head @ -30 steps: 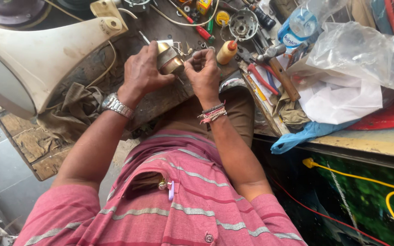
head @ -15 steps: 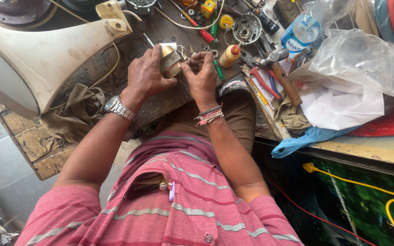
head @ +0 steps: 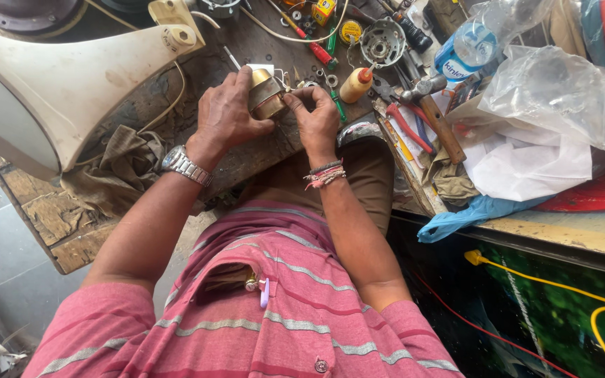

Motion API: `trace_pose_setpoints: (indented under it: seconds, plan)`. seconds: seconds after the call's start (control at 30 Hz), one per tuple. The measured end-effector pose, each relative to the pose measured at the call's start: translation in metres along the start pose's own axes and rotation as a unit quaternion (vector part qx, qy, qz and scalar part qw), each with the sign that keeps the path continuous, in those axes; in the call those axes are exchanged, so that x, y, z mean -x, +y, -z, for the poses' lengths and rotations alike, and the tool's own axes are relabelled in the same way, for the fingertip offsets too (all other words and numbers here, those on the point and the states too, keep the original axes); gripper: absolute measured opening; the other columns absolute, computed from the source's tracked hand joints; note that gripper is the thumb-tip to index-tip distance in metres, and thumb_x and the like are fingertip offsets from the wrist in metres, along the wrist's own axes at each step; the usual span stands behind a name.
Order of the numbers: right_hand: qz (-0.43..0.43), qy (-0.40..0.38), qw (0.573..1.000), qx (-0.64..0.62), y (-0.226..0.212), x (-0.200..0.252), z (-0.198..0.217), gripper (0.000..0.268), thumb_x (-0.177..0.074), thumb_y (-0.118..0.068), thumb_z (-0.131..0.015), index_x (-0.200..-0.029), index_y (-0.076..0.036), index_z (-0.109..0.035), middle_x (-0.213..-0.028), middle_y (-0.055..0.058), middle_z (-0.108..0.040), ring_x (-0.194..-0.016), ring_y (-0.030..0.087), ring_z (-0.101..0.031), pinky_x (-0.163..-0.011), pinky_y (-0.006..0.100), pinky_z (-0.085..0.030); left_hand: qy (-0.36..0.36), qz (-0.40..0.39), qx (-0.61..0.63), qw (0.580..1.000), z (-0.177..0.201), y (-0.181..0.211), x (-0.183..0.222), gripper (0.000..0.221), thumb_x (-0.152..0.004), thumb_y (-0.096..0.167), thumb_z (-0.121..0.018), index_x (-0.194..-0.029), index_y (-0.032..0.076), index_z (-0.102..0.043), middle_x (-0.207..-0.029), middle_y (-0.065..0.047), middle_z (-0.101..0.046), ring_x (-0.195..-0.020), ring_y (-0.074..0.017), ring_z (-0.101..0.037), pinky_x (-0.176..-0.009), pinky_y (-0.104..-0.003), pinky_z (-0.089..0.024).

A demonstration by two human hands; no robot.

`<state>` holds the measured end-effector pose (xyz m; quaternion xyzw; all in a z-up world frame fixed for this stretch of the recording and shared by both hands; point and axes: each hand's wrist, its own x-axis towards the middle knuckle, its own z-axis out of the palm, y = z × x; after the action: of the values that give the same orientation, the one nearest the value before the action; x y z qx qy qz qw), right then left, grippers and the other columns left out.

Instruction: The person sits at a cluttered workbench and repairs a cylindrical electrical component, likely a motor or generator. They use a screwdriver to adjust parts, a hammer to tap the shaft, and a cloth to wipe the component, then reassemble small parts by hand.

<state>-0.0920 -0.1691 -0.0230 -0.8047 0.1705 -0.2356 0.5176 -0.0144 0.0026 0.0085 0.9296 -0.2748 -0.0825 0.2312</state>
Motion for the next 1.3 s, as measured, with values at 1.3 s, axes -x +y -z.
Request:
trace_pose_setpoints:
  seconds: [1.3]
  plan:
    - [0.254,-0.252,0.926,0.124,0.011,0.094,-0.058,0.019,-0.089,-0.014,-0.070,-0.107,-0.010,-0.073,-0.102,0.014,-0.069,-0.091,0.035,-0.067,-0.083,0.044,-0.055,0.001,-0.082,0.007,0.997,-0.005,-0.012,-0.007,0.102,-0.068,0.043,-0.091,-0.148,0.000,-0.043,-0.116,-0.020,-0.058,-0.111,-0.0375,-0.056,-0.088,-0.049,-0.045]
